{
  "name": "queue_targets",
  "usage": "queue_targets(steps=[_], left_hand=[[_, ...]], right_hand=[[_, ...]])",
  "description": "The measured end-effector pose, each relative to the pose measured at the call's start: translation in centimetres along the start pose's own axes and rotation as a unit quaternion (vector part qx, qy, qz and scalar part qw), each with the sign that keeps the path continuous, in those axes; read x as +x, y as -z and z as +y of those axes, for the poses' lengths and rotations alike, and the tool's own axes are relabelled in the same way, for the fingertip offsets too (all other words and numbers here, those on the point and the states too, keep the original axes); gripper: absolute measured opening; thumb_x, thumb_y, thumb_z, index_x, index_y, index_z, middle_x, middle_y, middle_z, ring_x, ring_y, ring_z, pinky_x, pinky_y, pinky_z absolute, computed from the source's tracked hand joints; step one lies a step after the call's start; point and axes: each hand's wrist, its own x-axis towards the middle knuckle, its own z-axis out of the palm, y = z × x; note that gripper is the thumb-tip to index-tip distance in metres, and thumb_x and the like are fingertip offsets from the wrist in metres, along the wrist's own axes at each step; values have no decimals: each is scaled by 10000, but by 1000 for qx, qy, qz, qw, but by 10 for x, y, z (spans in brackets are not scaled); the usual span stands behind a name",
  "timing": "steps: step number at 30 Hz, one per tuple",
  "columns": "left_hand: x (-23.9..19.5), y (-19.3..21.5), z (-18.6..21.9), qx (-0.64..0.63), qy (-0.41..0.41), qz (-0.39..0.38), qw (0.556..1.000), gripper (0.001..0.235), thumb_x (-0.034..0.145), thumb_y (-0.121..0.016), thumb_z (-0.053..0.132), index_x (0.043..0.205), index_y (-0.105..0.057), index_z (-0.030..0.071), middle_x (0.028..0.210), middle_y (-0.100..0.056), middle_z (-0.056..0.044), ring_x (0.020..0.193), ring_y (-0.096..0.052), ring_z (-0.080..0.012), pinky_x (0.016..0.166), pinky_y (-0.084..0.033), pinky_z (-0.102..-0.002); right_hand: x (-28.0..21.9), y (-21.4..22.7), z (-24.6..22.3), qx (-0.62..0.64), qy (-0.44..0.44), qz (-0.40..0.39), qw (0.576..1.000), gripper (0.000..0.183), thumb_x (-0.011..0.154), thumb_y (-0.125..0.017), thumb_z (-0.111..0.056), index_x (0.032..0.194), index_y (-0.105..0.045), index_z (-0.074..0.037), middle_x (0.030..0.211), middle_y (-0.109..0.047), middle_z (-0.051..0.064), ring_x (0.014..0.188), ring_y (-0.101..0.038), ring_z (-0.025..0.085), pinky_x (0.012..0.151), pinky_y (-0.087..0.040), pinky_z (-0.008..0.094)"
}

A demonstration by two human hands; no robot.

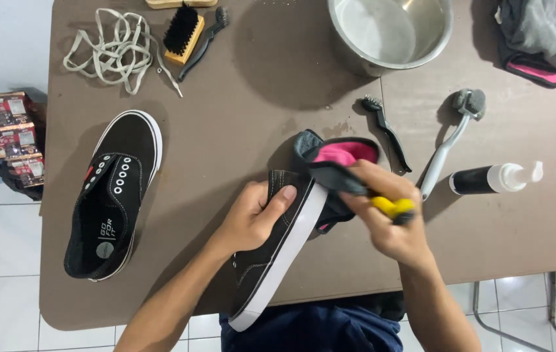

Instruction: The person cleans a black sneaker by first wiping the white rubber sole with a cloth. They then apply a cleaning solution from a bottle and scrub the sole and the shoe's bottom using a yellow brush. The person repeatedly dips the brush into a bowl of water and scrubs different sections of the shoe's sole and bottom.

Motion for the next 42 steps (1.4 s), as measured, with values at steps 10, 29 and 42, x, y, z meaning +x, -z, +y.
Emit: queue_targets(steps=[10,29,42], left_hand=[[2,2,-4,83,-52,36,995,544,1070,-465,168,533,-386,132,327,-375,-17,359,-268,-49,374,-264,-182],[11,-1,8,6,-39,25,999,100,876,-793,79,878,-696,55,716,-677,-38,753,-582,-88,725,-550,-305],[14,9,-9,-6,55,69,996,301,982,-723,286,756,-647,102,602,-631,-16,618,-559,-43,564,-469,-201]], right_hand=[[8,1,-15,-19,68,-197,978,489,956,-451,-344,954,-778,20,774,-689,166,709,-721,311,684,-607,404],[16,-28,4,-106,127,-19,986,266,782,-775,-65,1037,-784,9,910,-713,199,799,-703,391,723,-563,430],[0,3,24,-70,73,28,994,281,970,-654,-205,1042,-740,53,881,-612,177,790,-582,265,713,-516,384]])
